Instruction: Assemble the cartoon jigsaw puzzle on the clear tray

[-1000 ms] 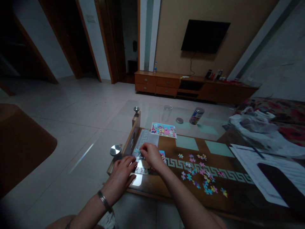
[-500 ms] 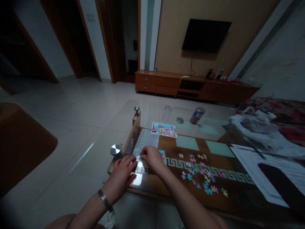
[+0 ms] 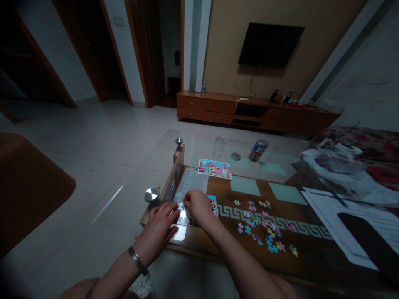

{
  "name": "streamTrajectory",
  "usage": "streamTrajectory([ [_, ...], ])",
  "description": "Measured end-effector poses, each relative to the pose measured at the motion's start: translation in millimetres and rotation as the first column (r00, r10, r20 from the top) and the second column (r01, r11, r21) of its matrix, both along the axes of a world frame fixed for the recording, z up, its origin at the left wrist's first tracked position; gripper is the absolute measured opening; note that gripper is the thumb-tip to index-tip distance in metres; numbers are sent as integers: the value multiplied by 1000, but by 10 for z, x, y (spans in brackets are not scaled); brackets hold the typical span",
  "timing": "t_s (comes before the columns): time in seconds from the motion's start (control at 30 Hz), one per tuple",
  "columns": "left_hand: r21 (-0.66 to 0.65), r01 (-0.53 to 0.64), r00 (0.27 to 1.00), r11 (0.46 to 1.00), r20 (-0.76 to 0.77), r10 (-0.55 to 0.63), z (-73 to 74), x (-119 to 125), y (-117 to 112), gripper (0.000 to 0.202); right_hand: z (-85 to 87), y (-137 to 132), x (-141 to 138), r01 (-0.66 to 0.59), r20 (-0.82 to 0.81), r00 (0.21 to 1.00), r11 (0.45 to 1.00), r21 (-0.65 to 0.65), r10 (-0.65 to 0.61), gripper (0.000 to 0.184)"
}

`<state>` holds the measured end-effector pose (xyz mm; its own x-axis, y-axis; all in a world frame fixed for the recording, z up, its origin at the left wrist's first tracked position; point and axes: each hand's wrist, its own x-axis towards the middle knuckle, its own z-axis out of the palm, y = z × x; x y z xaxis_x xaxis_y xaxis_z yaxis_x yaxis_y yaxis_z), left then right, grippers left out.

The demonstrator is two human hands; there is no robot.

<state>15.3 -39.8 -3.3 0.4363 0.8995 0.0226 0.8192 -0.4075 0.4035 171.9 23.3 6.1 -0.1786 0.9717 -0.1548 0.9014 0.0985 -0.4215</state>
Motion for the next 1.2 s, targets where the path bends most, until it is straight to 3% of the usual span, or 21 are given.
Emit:
streamTrajectory([
  [0.23, 13, 2, 1000, 1000, 15, -2, -27, -1, 4, 35, -22, -13, -7, 0, 35, 999, 1000, 13, -1, 15],
  [0.5, 57, 1, 998, 998, 63, -5, -64, -7, 12, 35, 39, -15, 61, 30, -45, 999, 999, 37, -29, 13],
  [0.7, 168, -100, 989, 981, 124, 79, -61, -79, 67, 31, 58, -84, 71, -15, 15, 1000, 1000, 22, 15, 15],
  [0.83, 167, -148, 985, 975, 117, 129, -57, -123, 90, 29, 56, -129, 40, -24, 87, 996, 1000, 19, 22, 16],
  [1.2, 42, -18, 1000, 999, 25, 17, 31, 15, -8, 35, 74, -145, -8, -50, 152, 987, 999, 23, 46, 17],
])
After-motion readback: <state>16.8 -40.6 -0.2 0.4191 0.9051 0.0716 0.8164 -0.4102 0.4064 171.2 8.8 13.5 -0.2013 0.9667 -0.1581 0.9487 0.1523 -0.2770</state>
